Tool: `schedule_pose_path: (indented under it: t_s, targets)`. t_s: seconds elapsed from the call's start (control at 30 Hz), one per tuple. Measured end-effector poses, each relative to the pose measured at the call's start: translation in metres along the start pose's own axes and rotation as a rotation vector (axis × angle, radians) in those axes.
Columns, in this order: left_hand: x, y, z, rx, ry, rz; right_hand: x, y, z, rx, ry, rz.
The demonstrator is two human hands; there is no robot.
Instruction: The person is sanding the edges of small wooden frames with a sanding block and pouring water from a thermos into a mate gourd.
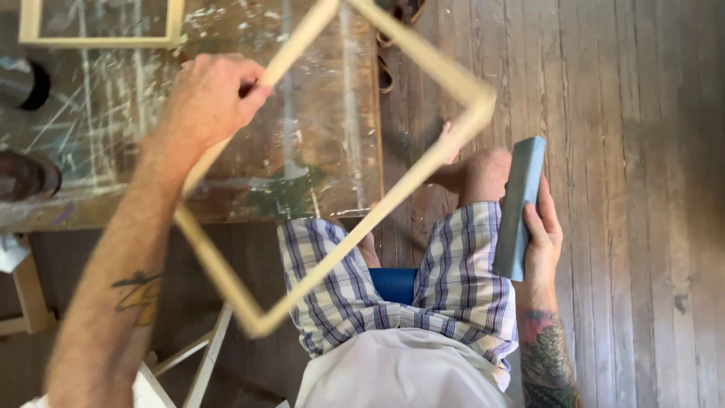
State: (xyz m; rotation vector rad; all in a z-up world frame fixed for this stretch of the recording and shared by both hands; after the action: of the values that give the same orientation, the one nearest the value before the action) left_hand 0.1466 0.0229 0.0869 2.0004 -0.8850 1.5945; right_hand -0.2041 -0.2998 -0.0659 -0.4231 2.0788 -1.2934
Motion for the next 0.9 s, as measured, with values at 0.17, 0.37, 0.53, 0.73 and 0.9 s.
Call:
schedule_pose_path:
  t_s: [0.17, 0.37, 0.53, 0.73, 0.9]
  targets:
    - [-0.039, -0.029, 0.005, 0.475, 0.328, -0.163, -0.022, -0.012, -0.010, -0.028, -0.036, -0.052]
    - [-0.082, -0.071, 0.029, 0.610, 0.284, -0.199, -0.057, -0.018, -0.031, 0.076, -0.363, -0.100]
    - [-0.079, -0.062, 0.015, 0.587, 0.263, -0.138, -0.065, 0.013, -0.043, -0.148, -0.323, -0.059]
    - [-0.086, -0.064, 0.016, 0.590, 0.351, -0.110, -0.088, 0.018, -0.056, -0.146, -0.443, -0.088]
    - [-0.036, -0.004, -0.010, 0.622, 0.459, -0.072, -0.093, 0.025, -0.060, -0.102, -0.462, -0.085]
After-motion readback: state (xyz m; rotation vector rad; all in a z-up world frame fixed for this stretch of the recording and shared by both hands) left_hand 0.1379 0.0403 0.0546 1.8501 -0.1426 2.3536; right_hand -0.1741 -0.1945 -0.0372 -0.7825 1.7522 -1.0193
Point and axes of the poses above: each hand's wrist, its own z-axis towards the middle knuckle, its own x-axis out of the back of the hand, y = z × x, the point moved 2 cm from there along z, towards the middle knuckle, and after that the axes turned 11 degrees about z, right-handed, at the moved point
